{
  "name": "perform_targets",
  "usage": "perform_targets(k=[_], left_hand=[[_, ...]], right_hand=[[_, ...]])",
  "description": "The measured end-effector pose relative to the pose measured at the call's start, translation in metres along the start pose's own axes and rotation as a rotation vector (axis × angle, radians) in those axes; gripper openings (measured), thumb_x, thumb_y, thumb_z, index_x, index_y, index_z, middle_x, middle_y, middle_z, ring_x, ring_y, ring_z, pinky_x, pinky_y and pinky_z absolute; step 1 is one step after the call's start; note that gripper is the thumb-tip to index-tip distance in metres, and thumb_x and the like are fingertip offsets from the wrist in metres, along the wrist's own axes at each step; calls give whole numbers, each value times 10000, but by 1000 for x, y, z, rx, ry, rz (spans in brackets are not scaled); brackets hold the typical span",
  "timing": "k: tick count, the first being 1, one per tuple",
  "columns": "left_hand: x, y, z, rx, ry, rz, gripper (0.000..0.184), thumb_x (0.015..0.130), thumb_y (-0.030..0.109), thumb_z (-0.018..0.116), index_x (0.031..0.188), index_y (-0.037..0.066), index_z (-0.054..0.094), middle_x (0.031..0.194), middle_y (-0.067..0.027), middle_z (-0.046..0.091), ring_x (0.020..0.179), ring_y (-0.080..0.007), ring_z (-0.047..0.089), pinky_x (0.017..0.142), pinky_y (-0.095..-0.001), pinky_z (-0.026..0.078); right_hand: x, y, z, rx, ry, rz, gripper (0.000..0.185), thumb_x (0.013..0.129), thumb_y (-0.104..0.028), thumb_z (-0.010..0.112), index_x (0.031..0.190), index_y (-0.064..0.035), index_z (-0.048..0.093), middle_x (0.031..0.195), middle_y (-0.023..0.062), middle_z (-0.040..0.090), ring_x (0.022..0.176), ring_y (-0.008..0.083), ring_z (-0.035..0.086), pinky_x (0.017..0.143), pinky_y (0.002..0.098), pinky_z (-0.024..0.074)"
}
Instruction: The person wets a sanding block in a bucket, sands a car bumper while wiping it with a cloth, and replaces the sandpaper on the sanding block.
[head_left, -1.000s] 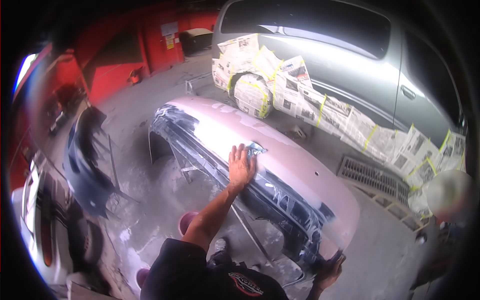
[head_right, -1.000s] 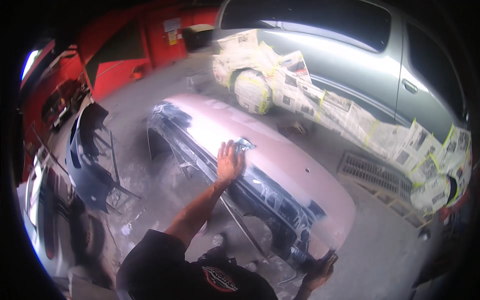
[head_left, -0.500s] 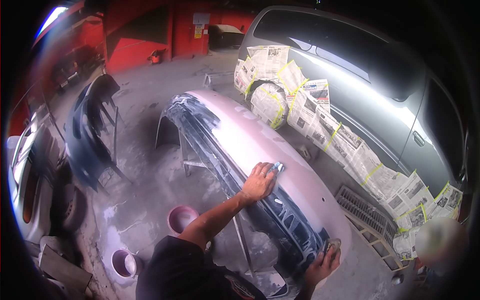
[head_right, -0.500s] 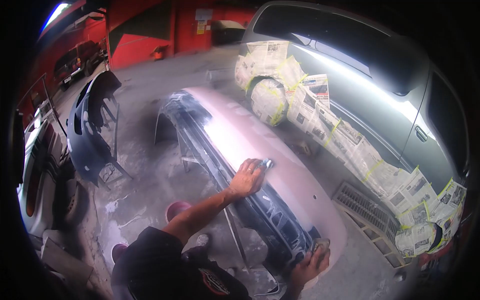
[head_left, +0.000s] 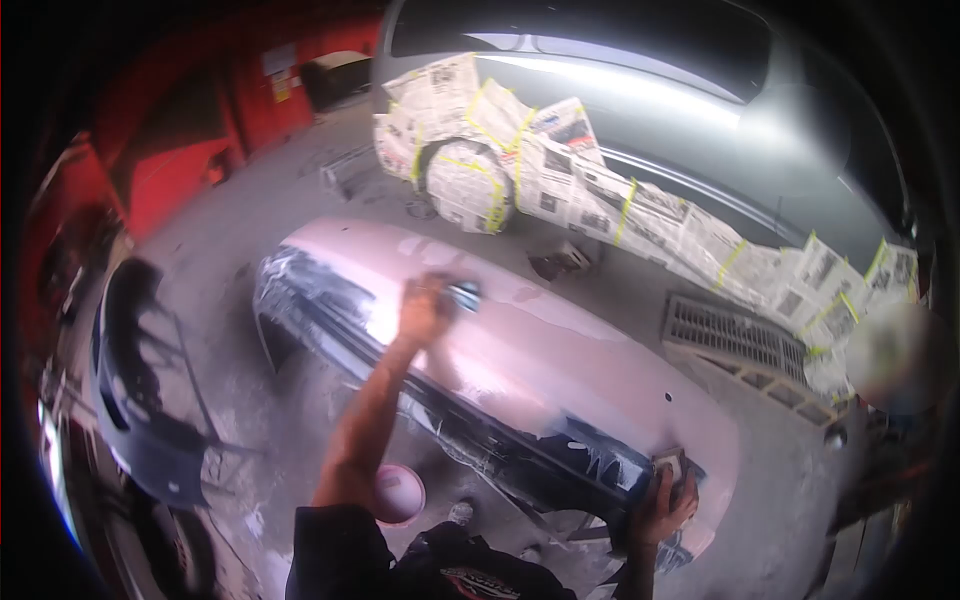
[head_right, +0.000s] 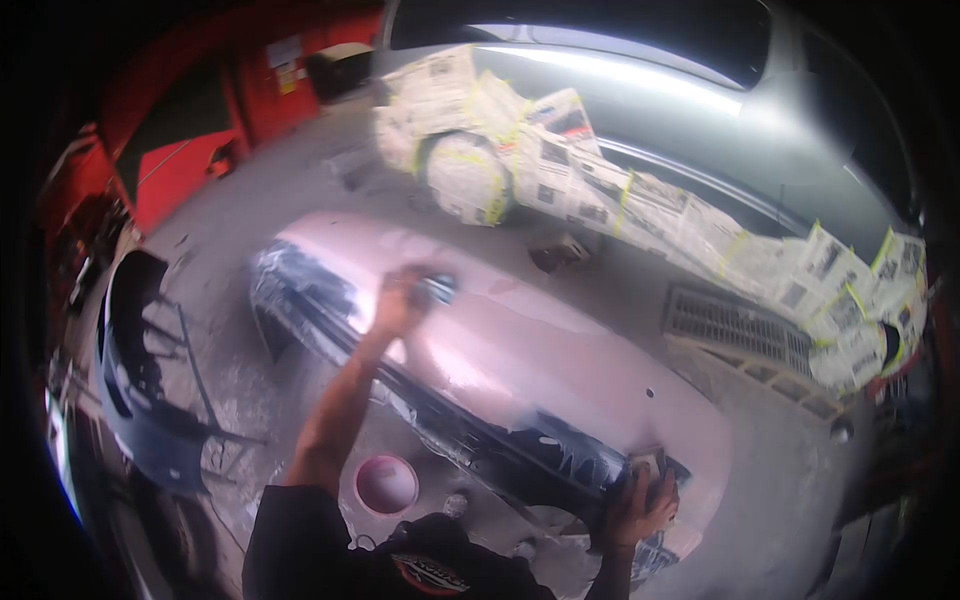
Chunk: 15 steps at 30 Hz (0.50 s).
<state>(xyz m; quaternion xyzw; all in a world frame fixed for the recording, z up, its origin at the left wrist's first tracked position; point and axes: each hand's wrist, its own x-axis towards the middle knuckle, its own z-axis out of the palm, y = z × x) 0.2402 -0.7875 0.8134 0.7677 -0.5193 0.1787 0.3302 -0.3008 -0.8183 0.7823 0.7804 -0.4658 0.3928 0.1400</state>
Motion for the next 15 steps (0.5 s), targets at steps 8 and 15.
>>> perform_targets(k=[8, 15], left_hand=[[104, -219, 12, 528, -359, -414, 443, 988, 332, 436, 1367, 123, 530, 1404, -190, 543, 1256, -391, 546, 1013, -584, 441], [78, 12, 128, -3, -517, 722, 382, 944, 258, 473, 1284, 101, 546, 1373, -150, 517, 1250, -328, 547, 1043, -516, 431]], right_hand=[[3, -12, -5, -41, 23, 52, 578, 754, -149, 685, 1328, -178, 623, 1352, 253, 498, 1133, 445, 532, 924, 544, 434], [7, -22, -5, -93, 8, 131, 562, 764, -121, 661, 1323, -180, 641, 1363, 237, 497, 1146, 423, 524, 950, 529, 428]])
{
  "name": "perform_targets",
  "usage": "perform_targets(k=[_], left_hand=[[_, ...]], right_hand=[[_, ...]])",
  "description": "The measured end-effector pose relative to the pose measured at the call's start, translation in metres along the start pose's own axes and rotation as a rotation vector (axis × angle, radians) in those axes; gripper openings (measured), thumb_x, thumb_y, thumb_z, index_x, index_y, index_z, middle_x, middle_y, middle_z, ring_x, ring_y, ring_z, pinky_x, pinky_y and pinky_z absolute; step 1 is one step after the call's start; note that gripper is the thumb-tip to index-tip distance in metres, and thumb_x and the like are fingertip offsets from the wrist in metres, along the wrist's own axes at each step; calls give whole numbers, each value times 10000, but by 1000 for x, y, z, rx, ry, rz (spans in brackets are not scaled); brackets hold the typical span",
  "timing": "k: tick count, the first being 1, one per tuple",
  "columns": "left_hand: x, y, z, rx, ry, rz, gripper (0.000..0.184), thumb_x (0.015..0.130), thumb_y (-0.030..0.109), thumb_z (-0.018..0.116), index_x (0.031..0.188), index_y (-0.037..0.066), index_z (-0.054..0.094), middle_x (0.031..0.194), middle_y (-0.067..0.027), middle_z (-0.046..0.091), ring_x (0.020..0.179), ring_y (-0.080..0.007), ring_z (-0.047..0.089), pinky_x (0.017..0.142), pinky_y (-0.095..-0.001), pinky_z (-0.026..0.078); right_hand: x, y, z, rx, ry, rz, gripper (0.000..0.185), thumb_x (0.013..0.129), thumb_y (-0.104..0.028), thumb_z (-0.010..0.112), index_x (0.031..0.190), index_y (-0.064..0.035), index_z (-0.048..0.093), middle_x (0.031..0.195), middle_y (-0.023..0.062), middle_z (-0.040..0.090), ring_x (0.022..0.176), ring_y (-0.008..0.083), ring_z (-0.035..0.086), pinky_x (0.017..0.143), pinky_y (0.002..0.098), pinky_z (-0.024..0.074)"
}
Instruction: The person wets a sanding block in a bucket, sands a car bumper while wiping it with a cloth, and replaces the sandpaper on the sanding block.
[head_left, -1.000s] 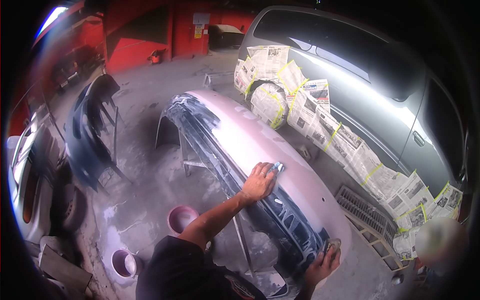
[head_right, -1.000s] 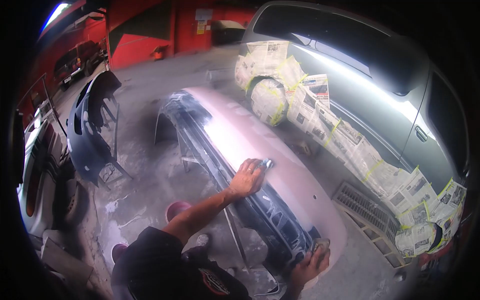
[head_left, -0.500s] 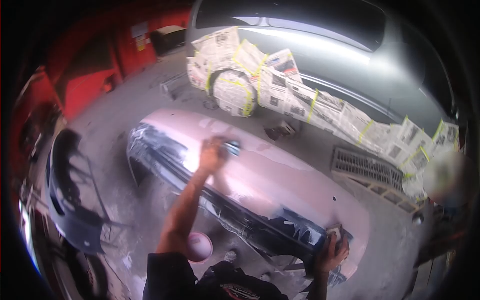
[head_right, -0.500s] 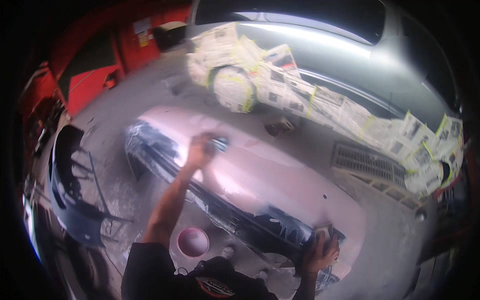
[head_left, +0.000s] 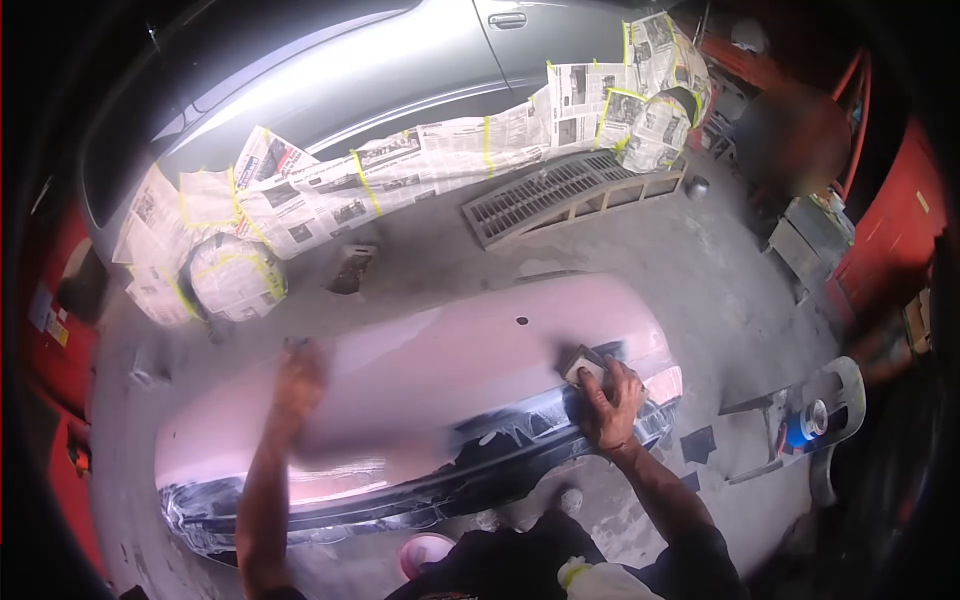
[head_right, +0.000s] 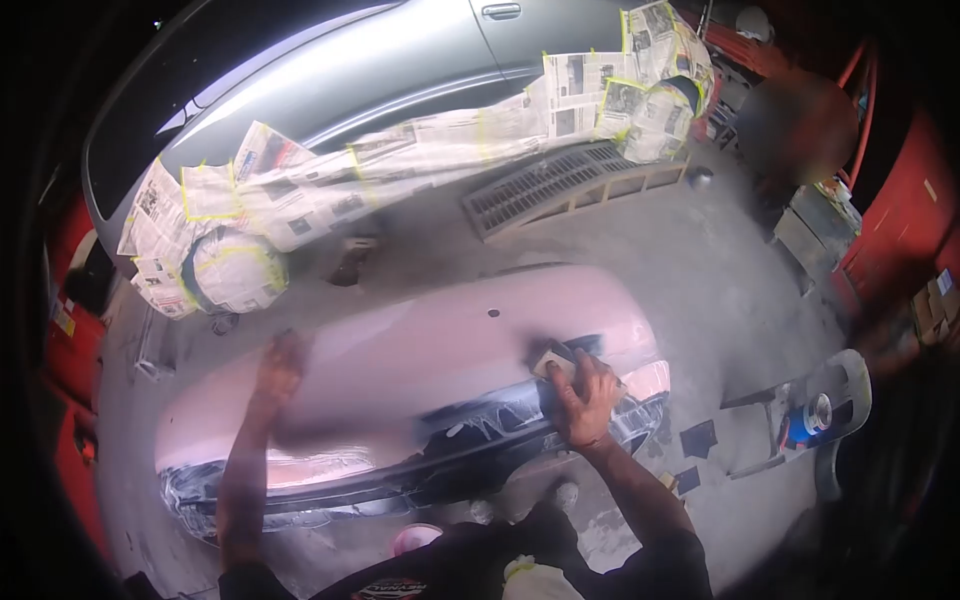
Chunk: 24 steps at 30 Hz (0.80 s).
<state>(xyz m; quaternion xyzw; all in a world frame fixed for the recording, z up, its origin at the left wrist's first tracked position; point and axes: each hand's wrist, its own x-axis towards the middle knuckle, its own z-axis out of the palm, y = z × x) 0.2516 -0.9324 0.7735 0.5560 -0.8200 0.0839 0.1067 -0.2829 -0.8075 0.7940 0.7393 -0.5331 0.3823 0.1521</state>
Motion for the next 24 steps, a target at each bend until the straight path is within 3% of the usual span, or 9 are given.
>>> perform_targets(k=[7, 12, 13, 15, 16, 19, 20, 22, 24], left_hand=[[176, 298, 30, -408, 190, 454, 287, 822, 273, 582, 1021, 83, 665, 1177, -145, 619, 1173, -330, 582, 999, -488, 456], [241, 387, 118, -86, 443, 565, 252, 735, 284, 659, 834, 70, 749, 1037, -141, 692, 1118, -332, 607, 967, -467, 474], [245, 382, 128, -30, 495, 567, 249, 718, 286, 675, 796, 68, 766, 1008, -140, 706, 1107, -332, 612, 961, -463, 478], [218, 352, 49, -447, 48, 530, 233, 731, 235, 674, 825, 35, 750, 1046, -169, 685, 1148, -345, 591, 980, -447, 478], [198, 332, 31, -529, 46, 481, 249, 752, 176, 659, 920, -1, 708, 1113, -201, 647, 1149, -355, 587, 988, -449, 478], [129, 256, -9, -579, 99, 303, 349, 799, 76, 621, 1126, -41, 588, 1202, -241, 572, 1128, -367, 589, 996, -459, 478], [97, 217, -12, -349, 181, 345, 351, 830, 64, 602, 1167, -35, 588, 1225, -226, 578, 1172, -359, 575, 1011, -471, 468], [22, 126, -51, -222, 373, 281, 372, 865, 51, 561, 1227, -36, 576, 1212, -213, 598, 1176, -351, 570, 1013, -468, 467], [-54, 32, -72, -329, 465, -45, 361, 910, 102, 508, 1241, -24, 582, 1173, -229, 631, 1085, -365, 612, 972, -451, 498]], right_hand=[[-3, 4, 12, -25, 47, 6, 507, 839, -109, 669, 1340, -159, 614, 1355, 252, 495, 1167, 436, 515, 962, 541, 411], [-3, 7, 17, -53, 107, 38, 432, 906, -97, 644, 1337, -85, 617, 1339, 286, 507, 1179, 450, 523, 981, 519, 416], [-10, 10, 22, -85, 114, 116, 426, 926, -80, 625, 1351, -71, 605, 1331, 297, 513, 1175, 470, 530, 1005, 515, 415], [-16, 17, 27, -17, 139, 124, 434, 934, -62, 620, 1366, -40, 590, 1352, 301, 496, 1219, 453, 510, 1016, 516, 421], [-11, 10, 21, -157, 120, 104, 435, 936, -63, 625, 1370, -74, 596, 1356, 292, 496, 1222, 440, 511, 1001, 509, 434], [-15, 15, 29, -174, 152, 143, 448, 941, -78, 642, 1382, -146, 600, 1371, 250, 511, 1218, 419, 529, 1022, 489, 435], [-14, 16, 28, -208, 130, 135, 451, 941, -82, 644, 1386, -142, 596, 1376, 248, 508, 1229, 417, 525, 1030, 489, 432], [-20, 24, 34, -196, 114, 170, 460, 944, -90, 642, 1398, -143, 584, 1377, 252, 506, 1240, 419, 519, 1030, 503, 430], [-14, 17, 33, -196, 138, 155, 474, 933, -38, 637, 1394, -136, 582, 1382, 236, 504, 1242, 403, 521, 1020, 477, 454]])
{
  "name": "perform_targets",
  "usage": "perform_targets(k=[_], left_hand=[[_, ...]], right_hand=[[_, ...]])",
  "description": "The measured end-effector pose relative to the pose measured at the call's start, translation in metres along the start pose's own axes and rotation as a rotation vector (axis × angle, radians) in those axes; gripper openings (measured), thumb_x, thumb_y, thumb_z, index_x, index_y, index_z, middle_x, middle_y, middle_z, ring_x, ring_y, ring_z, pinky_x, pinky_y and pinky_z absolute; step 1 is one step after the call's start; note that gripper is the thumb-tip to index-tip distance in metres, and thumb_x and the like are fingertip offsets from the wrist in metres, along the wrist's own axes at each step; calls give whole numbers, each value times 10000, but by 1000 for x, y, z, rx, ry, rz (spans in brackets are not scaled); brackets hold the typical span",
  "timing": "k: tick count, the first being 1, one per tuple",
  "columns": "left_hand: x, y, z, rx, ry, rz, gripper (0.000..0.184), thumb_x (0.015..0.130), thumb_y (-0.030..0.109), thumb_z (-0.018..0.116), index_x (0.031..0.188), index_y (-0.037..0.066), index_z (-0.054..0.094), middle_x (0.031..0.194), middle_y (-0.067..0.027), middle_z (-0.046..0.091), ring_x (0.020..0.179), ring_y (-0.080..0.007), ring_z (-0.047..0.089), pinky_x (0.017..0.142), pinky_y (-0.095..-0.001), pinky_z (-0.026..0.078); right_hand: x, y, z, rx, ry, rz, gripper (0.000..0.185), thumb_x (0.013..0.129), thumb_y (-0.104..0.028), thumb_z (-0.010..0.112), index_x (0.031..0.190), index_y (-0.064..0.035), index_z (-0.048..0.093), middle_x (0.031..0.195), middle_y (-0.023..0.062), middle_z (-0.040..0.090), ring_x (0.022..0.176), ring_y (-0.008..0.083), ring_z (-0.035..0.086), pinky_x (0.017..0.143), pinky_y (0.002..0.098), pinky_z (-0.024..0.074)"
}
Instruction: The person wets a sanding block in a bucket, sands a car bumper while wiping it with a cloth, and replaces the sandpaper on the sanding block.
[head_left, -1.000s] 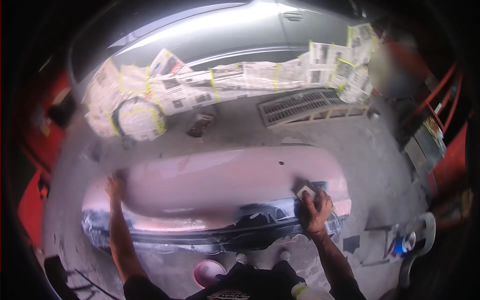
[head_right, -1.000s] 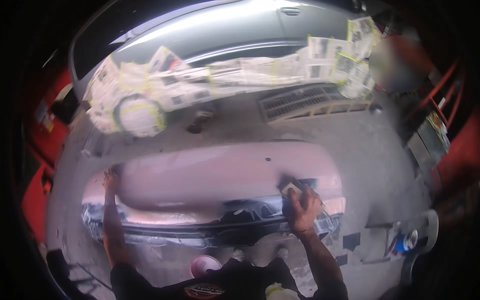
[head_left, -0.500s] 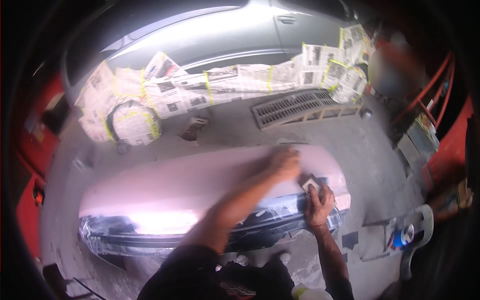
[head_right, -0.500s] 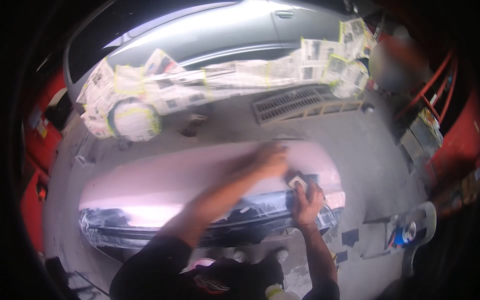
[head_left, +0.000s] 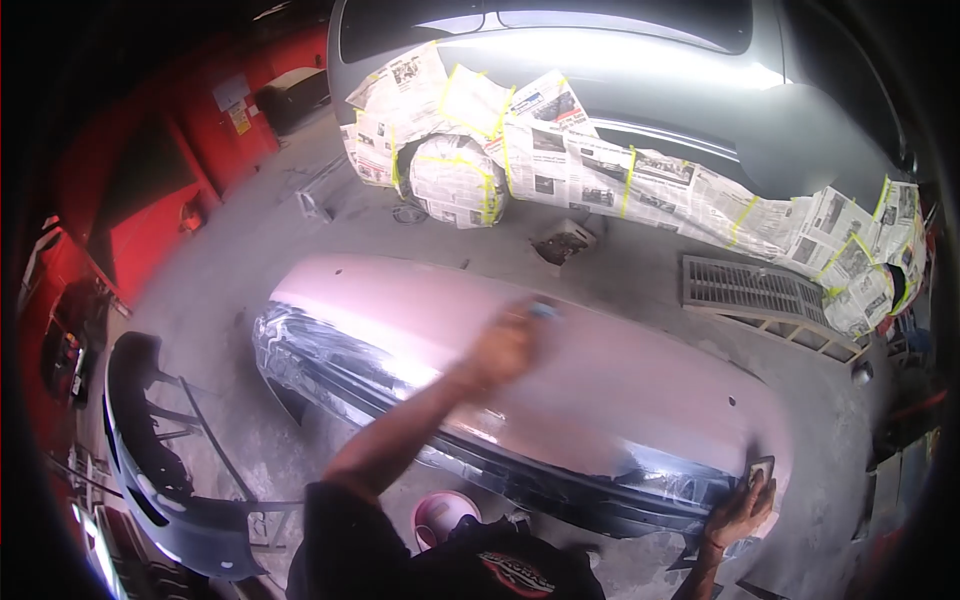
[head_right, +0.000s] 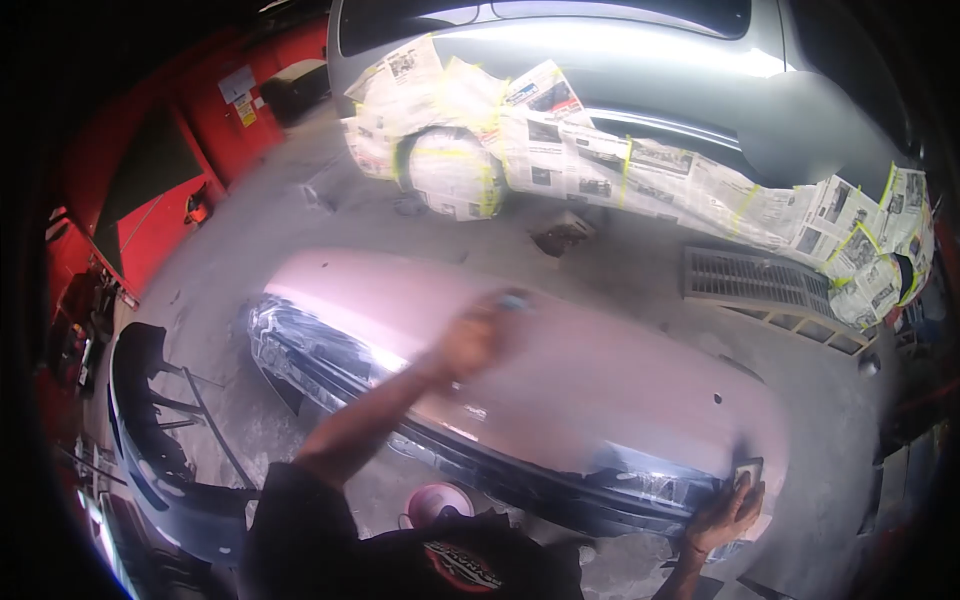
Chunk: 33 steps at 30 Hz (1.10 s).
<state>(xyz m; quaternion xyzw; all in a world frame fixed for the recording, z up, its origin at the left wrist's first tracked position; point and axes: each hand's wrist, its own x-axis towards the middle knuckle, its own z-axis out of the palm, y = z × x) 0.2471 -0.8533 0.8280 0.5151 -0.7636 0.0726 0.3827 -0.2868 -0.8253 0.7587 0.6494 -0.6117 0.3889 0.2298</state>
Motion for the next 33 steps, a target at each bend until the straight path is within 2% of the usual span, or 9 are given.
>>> perform_targets(k=[4, 6, 9, 12, 13, 18, 20, 27, 33], left_hand=[[-111, -178, -133, 403, -28, -677, 395, 1007, 276, 415, 1284, 67, 604, 1235, -235, 639, 1166, -413, 597, 1021, -493, 464], [-142, -234, -174, 550, -34, -738, 441, 985, 317, 441, 1332, 88, 587, 1309, -219, 610, 1243, -406, 553, 1070, -497, 424], [-116, -242, -175, 661, -37, -1118, 469, 972, 318, 452, 1366, 95, 575, 1373, -205, 574, 1272, -387, 539, 1086, -487, 415], [-87, -205, -177, 646, -112, -1197, 474, 969, 356, 480, 1367, 123, 588, 1393, -202, 561, 1282, -381, 535, 1100, -467, 408], [-86, -201, -176, 646, -117, -1185, 474, 969, 356, 480, 1367, 123, 588, 1393, -202, 561, 1282, -381, 535, 1100, -467, 408], [-96, -191, -156, 549, -134, -836, 447, 964, 423, 530, 1315, 166, 631, 1362, -138, 597, 1279, -344, 541, 1099, -454, 429], [-98, -192, -122, 623, -171, -432, 346, 990, 276, 521, 1281, 129, 636, 1339, -119, 613, 1256, -330, 559, 1071, -430, 472], [60, 62, 27, 339, -456, -245, 430, 967, 137, 511, 1386, 38, 505, 1373, -267, 536, 1279, -395, 527, 1084, -450, 467], [130, 178, 194, 116, -348, 71, 449, 919, 172, 563, 1290, -81, 554, 1307, -320, 556, 1302, -452, 485, 1123, -495, 400]], right_hand=[[3, -3, 1, -9, -17, 25, 473, 928, 0, 617, 1386, -115, 582, 1379, 228, 506, 1239, 391, 525, 1015, 464, 462], [5, -7, -2, -45, -28, 18, 475, 927, 6, 608, 1387, -110, 580, 1375, 229, 509, 1240, 391, 523, 1012, 468, 460], [5, -5, -4, -33, -26, -23, 519, 891, 8, 608, 1395, -107, 568, 1364, 249, 517, 1252, 411, 508, 1011, 502, 431], [6, -6, -4, -43, -28, -32, 553, 878, -12, 630, 1416, -108, 544, 1386, 253, 498, 1257, 417, 496, 1027, 515, 411], [7, -11, -6, -36, -21, 1, 421, 972, -112, 597, 1393, -115, 569, 1382, 270, 513, 1253, 440, 508, 1029, 525, 410], [13, -15, -10, -13, -32, -1, 440, 962, -109, 600, 1399, -119, 560, 1396, 259, 500, 1260, 433, 500, 1032, 527, 402], [12, -16, -11, 11, -44, -12, 447, 955, -108, 602, 1400, -120, 558, 1400, 256, 496, 1262, 429, 497, 1034, 526, 399], [16, -16, -13, 26, -19, 27, 621, 850, -11, 671, 1432, -185, 537, 1368, 239, 509, 1227, 428, 517, 1013, 508, 424], [23, 17, -32, 271, -217, 37, 573, 835, -42, 712, 1377, -160, 570, 1331, 237, 519, 1163, 413, 521, 968, 510, 421]])
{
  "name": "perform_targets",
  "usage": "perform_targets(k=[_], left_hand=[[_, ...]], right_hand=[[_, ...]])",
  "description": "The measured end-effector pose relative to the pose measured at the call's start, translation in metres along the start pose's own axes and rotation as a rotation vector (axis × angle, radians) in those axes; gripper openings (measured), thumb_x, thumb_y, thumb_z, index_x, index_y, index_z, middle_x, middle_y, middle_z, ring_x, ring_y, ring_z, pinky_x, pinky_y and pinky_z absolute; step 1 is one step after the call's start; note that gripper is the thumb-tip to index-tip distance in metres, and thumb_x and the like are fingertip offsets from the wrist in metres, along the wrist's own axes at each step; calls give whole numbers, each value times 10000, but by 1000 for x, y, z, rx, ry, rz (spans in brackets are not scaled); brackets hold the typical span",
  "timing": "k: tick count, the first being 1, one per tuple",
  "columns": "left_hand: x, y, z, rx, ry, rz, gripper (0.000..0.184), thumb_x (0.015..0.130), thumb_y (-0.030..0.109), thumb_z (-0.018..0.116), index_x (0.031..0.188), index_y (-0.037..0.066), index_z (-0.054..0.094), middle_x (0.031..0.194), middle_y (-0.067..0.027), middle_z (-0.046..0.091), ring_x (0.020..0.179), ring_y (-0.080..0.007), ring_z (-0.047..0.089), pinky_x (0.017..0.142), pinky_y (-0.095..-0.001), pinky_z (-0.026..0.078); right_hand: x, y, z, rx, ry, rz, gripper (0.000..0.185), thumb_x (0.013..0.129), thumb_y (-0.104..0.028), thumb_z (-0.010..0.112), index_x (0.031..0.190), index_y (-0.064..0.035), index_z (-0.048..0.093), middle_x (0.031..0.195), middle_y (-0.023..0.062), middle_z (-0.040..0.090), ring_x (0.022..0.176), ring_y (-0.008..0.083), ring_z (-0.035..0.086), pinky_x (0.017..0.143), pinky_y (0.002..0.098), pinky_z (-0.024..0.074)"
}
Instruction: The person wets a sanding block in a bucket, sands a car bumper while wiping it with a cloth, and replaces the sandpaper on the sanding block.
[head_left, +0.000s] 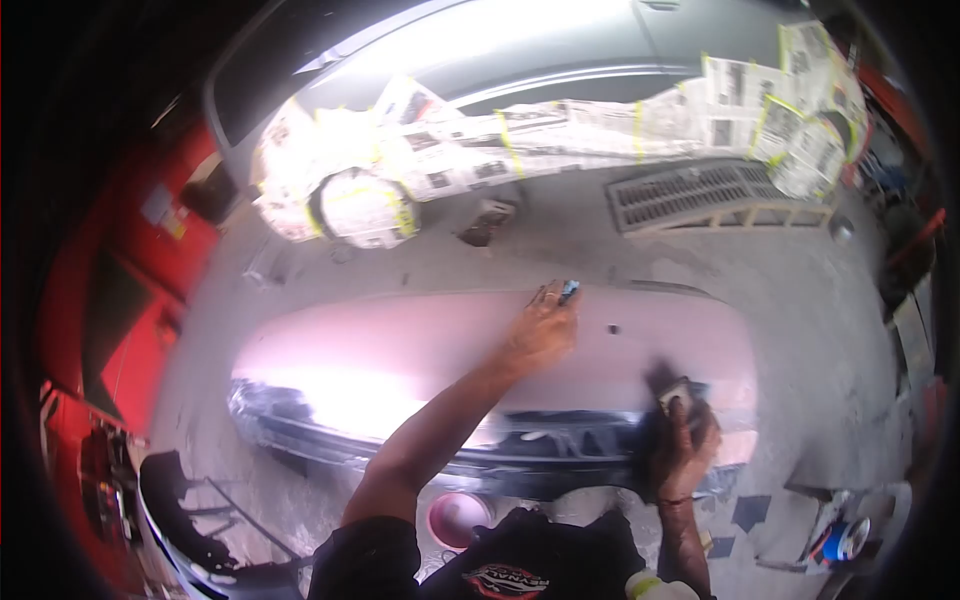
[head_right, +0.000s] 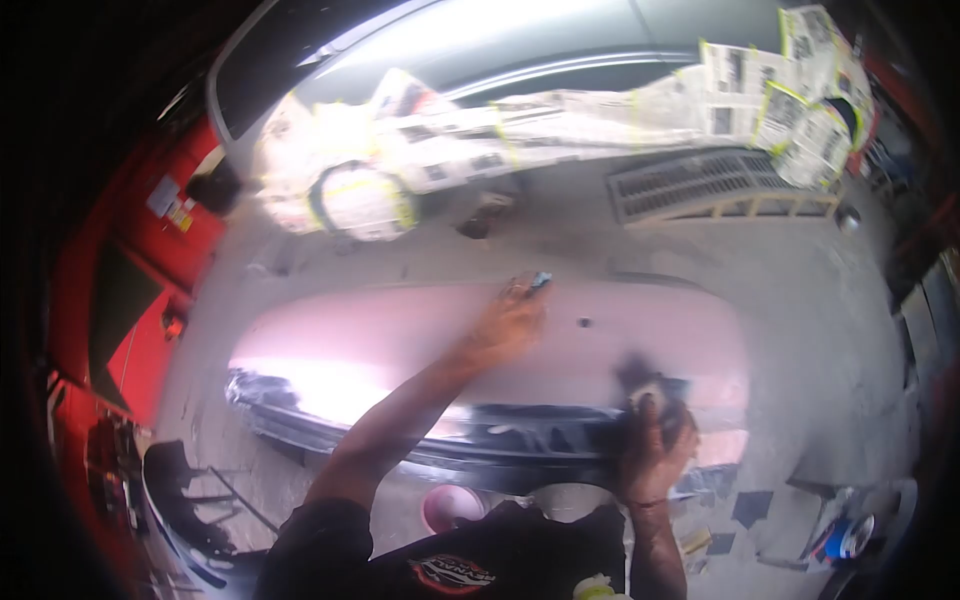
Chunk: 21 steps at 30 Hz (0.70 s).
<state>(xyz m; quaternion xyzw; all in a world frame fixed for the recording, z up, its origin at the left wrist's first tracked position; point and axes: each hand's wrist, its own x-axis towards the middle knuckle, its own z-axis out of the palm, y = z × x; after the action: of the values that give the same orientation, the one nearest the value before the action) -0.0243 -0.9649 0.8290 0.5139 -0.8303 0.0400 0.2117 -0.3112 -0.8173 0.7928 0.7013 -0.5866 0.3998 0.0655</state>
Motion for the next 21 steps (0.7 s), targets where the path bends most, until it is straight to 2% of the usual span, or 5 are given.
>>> perform_targets(k=[3, 8, 14, 19, 21], left_hand=[[63, 75, 53, 22, -144, 164, 488, 885, 163, 598, 1273, -128, 545, 1331, -326, 536, 1299, -456, 481, 1114, -489, 405], [142, 136, 131, 170, -441, 315, 586, 812, 154, 679, 1284, -161, 530, 1338, -370, 507, 1294, -448, 488, 1125, -475, 393], [187, 210, 209, 151, -338, 432, 536, 820, 141, 658, 1279, -122, 573, 1379, -384, 476, 1322, -448, 476, 1127, -485, 383], [213, 292, 218, 104, -723, 176, 371, 863, 230, 556, 1111, 34, 751, 1377, -262, 565, 1326, -398, 498, 1079, -482, 406], [208, 307, 257, 171, -823, 306, 312, 857, 243, 559, 1041, 110, 773, 1216, -170, 657, 1202, -346, 583, 986, -465, 457]], right_hand=[[1, 34, -37, 194, 20, 170, 484, 878, -21, 670, 1350, -119, 625, 1339, 241, 539, 1222, 413, 512, 1039, 485, 407], [-27, 157, -102, 16, 59, 472, 451, 914, -47, 640, 1362, -71, 596, 1278, 242, 575, 1165, 407, 580, 1008, 429, 469], [-88, 244, -135, -32, 125, 882, 398, 928, -49, 610, 1327, -38, 609, 1193, 220, 613, 1150, 381, 577, 968, 440, 470], [-119, 237, -140, 11, 76, 979, 399, 942, -116, 612, 1323, 3, 596, 1149, 192, 638, 1089, 365, 604, 953, 442, 470], [-135, 234, -140, 0, 72, 946, 402, 946, -123, 617, 1328, 3, 594, 1136, 196, 636, 1056, 354, 615, 942, 429, 476]])
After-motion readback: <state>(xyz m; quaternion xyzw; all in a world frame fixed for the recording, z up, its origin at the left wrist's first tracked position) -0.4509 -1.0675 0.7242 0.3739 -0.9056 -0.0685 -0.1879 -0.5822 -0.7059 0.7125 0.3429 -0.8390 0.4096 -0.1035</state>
